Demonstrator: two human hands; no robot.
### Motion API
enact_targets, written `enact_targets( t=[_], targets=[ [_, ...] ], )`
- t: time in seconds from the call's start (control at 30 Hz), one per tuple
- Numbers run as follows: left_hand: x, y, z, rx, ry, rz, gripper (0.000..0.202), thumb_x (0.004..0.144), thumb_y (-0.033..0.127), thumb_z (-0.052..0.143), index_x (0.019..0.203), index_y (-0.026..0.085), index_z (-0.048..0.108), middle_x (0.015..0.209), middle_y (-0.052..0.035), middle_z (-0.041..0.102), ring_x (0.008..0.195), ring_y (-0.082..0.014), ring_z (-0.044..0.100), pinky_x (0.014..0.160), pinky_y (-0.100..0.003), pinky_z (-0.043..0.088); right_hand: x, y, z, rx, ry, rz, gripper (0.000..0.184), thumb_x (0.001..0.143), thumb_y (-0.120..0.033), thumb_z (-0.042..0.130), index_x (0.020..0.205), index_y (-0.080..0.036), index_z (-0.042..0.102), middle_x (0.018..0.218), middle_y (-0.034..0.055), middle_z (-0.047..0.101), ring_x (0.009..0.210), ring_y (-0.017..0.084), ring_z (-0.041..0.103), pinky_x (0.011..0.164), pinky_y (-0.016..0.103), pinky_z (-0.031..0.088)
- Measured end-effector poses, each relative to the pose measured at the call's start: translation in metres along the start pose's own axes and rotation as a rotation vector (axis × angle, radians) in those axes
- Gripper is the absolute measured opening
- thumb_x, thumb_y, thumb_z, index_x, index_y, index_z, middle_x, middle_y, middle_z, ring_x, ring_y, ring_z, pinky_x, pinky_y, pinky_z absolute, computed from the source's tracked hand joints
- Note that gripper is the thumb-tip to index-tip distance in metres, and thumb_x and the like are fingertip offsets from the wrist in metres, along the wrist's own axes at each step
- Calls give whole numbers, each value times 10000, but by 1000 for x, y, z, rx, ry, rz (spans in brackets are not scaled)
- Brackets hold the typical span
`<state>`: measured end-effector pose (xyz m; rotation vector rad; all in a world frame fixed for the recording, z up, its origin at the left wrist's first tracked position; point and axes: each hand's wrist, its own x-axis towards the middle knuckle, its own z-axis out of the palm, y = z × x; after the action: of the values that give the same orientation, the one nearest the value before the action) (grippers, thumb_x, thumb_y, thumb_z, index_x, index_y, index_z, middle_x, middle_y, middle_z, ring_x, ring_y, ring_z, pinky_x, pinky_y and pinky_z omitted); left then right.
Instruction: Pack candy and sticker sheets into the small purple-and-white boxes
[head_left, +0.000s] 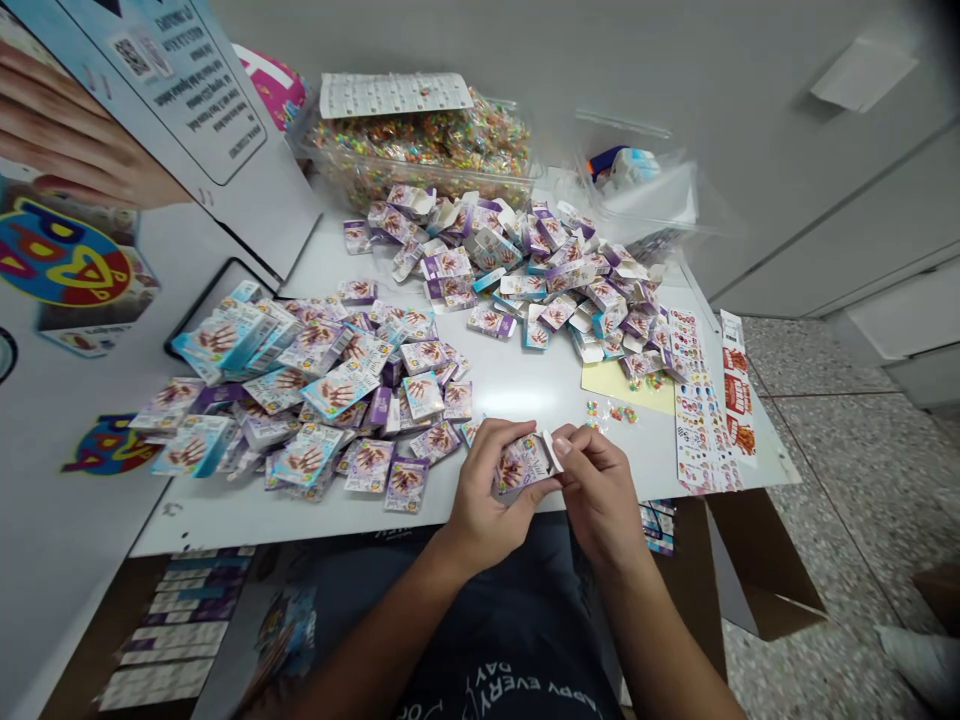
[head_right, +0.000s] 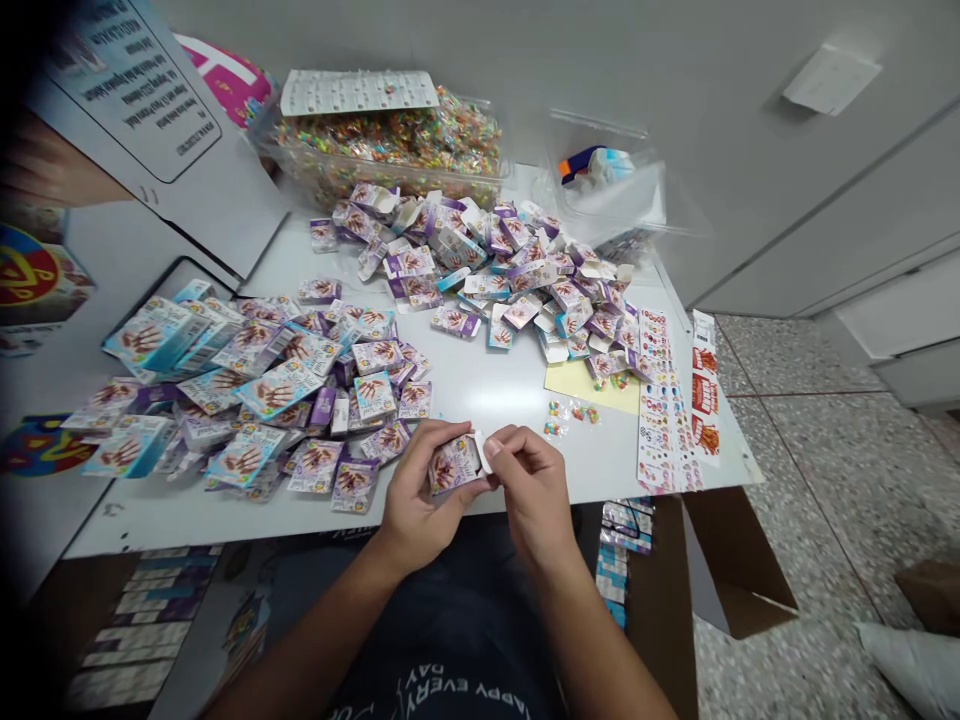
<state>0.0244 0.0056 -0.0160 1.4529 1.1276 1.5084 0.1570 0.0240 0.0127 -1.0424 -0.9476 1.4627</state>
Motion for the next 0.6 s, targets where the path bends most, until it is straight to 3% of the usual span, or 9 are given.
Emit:
enact_targets(
  t=[0.1,0.23,0.33,0.6],
  targets=[
    [0,6,-5,-215,-54,-56,469,798,248,816,1228,242,628,1085,-55,550,996,-199,576,859,-300,484,-3,-10,-6,-70,-196,16,339,912,-372,717,657,-206,567,617,-51,481,557,106,407,535,254,326],
    [2,11,-10,-456,-133,-158,337,796,313,824,1076,211,666,1062,-56,560,936,-178,592,792,-268,481,-8,-21,-8,-192,-299,-11,351,941,-389,684,669,-209,553,601,-46,489,576,117,426,567,267,335],
    [4,12,-13,-487,-137,-181,351,759,305,858,1046,204,684,1066,-64,578,961,-188,595,806,-268,483,-11,-27,-3,-262,-287,-27,362,941,-416,678,671,-211,551,616,-37,499,591,124,443,575,271,358],
    [3,11,-13,-424,-138,-132,386,782,179,824,1126,241,661,1166,-69,562,1067,-197,588,895,-283,496,-16,-27,19,-298,-103,-152,364,976,-375,622,667,-212,520,626,-41,448,592,118,409,559,256,364]
  ],
)
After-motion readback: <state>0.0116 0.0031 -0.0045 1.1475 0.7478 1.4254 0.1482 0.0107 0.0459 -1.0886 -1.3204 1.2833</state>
